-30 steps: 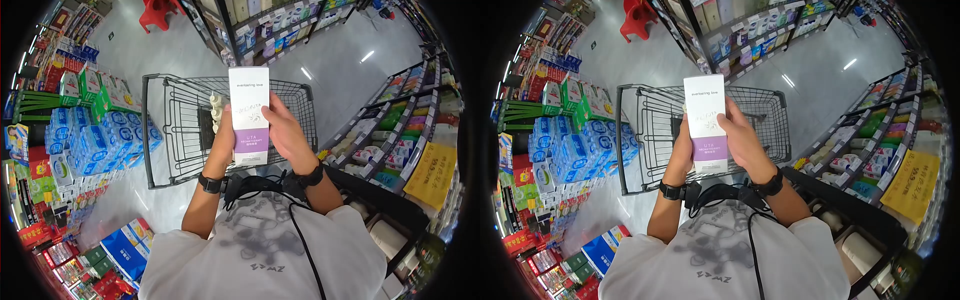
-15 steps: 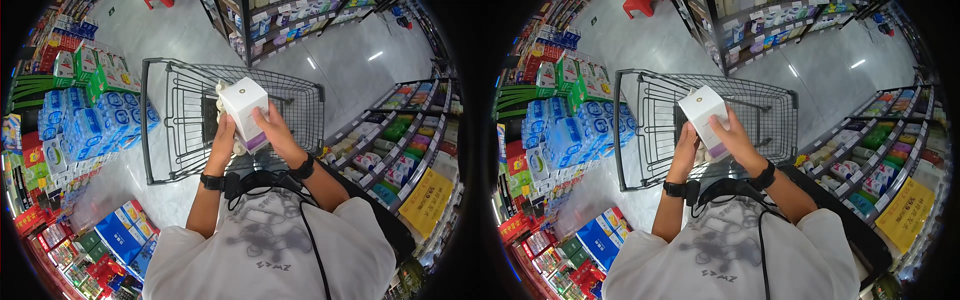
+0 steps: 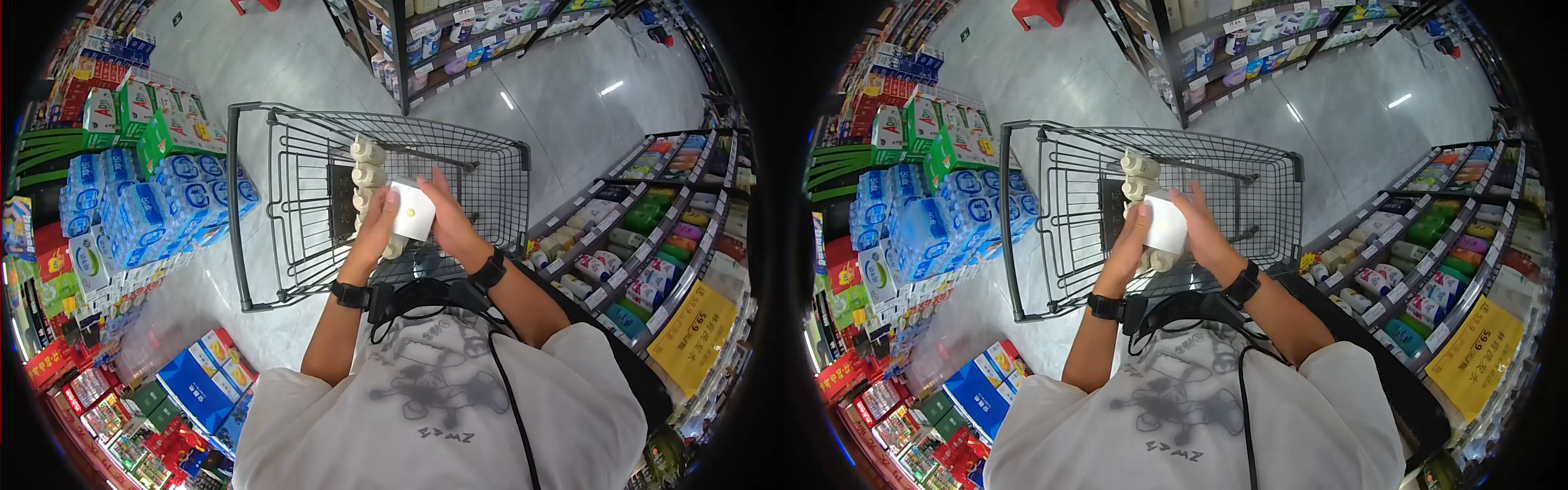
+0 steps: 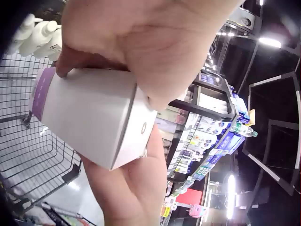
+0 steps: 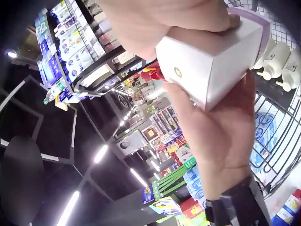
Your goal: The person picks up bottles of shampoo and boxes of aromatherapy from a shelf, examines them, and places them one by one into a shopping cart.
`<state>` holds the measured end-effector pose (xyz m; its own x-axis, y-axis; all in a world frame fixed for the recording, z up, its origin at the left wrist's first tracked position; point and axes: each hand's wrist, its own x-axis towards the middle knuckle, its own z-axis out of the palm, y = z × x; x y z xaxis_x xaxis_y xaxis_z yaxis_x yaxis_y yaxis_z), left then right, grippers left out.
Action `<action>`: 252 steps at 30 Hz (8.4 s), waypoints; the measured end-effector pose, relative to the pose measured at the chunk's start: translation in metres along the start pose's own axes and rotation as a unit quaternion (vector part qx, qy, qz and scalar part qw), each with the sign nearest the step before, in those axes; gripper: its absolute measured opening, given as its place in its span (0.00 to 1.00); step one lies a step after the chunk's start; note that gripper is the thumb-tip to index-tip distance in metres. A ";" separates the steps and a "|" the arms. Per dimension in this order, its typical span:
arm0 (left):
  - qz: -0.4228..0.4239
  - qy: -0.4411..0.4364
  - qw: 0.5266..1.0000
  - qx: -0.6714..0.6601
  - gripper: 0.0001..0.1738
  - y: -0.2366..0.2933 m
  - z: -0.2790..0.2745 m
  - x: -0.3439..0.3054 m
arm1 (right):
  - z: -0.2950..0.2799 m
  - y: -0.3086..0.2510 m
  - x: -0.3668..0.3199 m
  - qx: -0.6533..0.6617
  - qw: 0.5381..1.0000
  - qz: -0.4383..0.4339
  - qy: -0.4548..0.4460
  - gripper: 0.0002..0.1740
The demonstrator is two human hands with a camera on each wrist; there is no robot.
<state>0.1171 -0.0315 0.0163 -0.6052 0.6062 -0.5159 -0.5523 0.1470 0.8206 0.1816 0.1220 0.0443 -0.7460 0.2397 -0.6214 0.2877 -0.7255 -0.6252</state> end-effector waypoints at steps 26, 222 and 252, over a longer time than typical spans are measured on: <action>-0.148 0.055 0.957 0.245 0.22 -0.189 -0.075 0.089 | -0.115 0.203 0.160 -0.202 0.958 0.198 0.041 0.38; 0.169 -0.059 0.984 0.022 0.37 0.132 0.053 -0.039 | -0.002 -0.043 -0.136 -0.187 0.956 -0.216 -0.060 0.48; 0.060 0.172 0.828 0.530 0.54 -0.019 0.056 0.101 | -0.193 0.046 0.194 -0.480 0.853 -0.015 -0.205 0.39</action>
<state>0.0984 0.0710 -0.0375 -0.8479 0.4343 -0.3041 0.2277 0.8162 0.5310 0.1664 0.2598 -0.1964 -0.8521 -0.1393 -0.5045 0.4779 0.1859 -0.8585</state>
